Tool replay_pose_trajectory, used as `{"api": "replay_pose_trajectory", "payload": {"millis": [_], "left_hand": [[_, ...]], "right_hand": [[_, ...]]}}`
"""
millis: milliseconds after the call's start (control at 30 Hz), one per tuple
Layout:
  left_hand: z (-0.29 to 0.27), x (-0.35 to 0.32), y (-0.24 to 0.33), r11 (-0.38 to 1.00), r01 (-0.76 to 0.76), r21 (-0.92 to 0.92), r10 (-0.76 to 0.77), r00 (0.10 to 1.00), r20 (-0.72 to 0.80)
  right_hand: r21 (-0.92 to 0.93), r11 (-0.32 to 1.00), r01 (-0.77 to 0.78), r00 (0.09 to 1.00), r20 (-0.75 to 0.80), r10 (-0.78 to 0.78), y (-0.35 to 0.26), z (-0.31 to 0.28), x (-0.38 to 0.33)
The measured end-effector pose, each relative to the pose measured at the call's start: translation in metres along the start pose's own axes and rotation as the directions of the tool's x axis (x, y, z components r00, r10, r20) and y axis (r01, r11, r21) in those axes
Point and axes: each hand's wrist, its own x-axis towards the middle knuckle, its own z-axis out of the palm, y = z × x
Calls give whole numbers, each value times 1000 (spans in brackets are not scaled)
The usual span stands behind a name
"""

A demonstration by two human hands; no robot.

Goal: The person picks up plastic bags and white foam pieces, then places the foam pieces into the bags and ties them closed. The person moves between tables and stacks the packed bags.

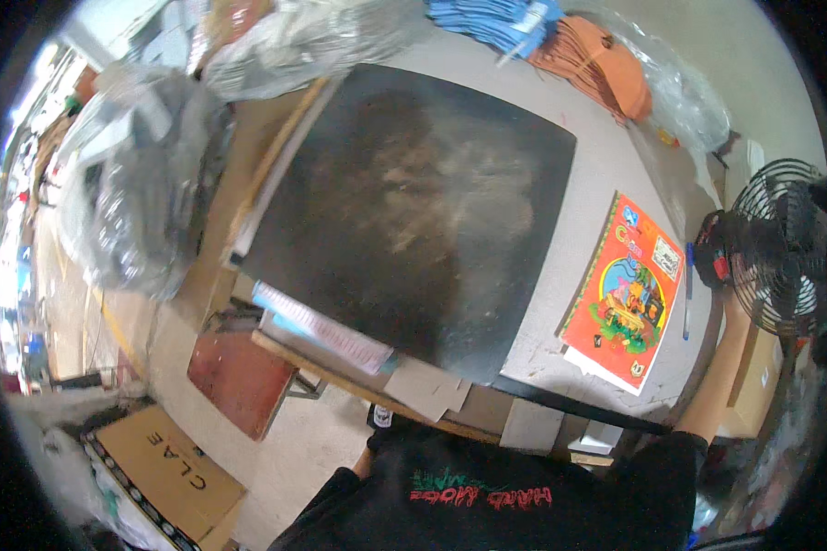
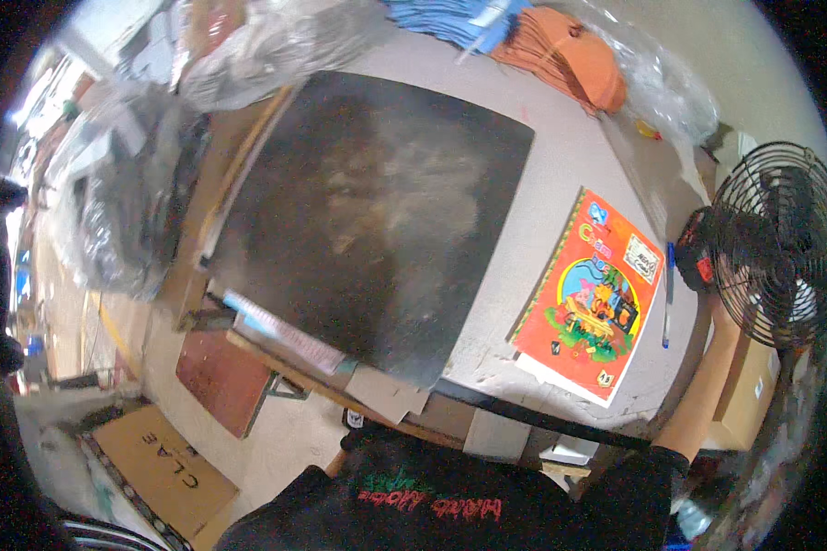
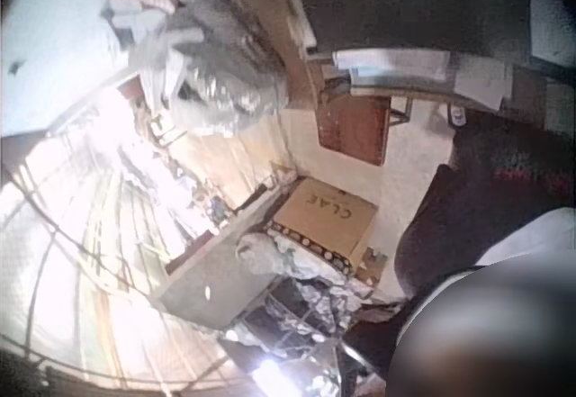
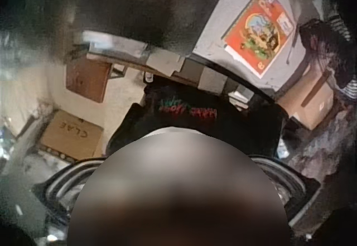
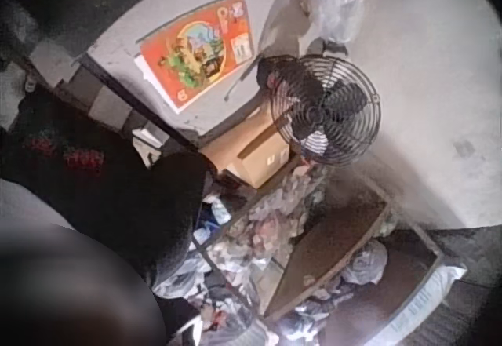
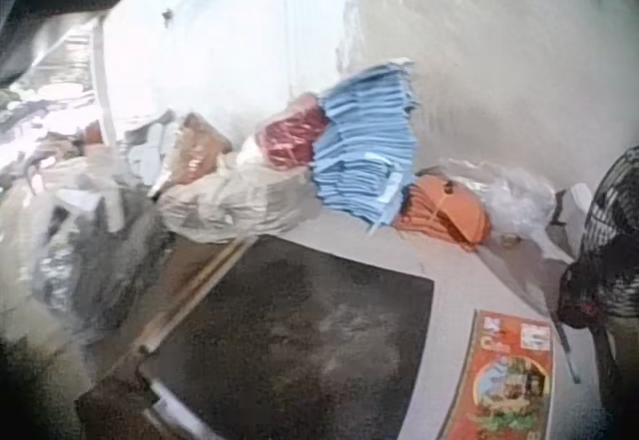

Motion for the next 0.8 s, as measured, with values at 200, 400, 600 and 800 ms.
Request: {"api": "replay_pose_trajectory", "payload": {"millis": [200, 400, 600, 800], "left_hand": [[-47, -14, 37, 989, 15, -148, -7, 999, 51], [-87, -26, 64, 957, 28, -288, -11, 998, 61], [-110, -17, 80, 885, -34, -464, 53, 998, 28], [-146, 18, 89, 603, -271, -750, 360, 932, -47]], "right_hand": [[-196, 979, 59, 997, -32, -67, -6, -12, -56], [35, 984, -176, 983, 52, 174, -27, -38, -45], [340, 872, -351, 932, 44, 359, -66, -50, 10], [650, 672, -356, 897, 36, 440, -84, -38, 37]]}}
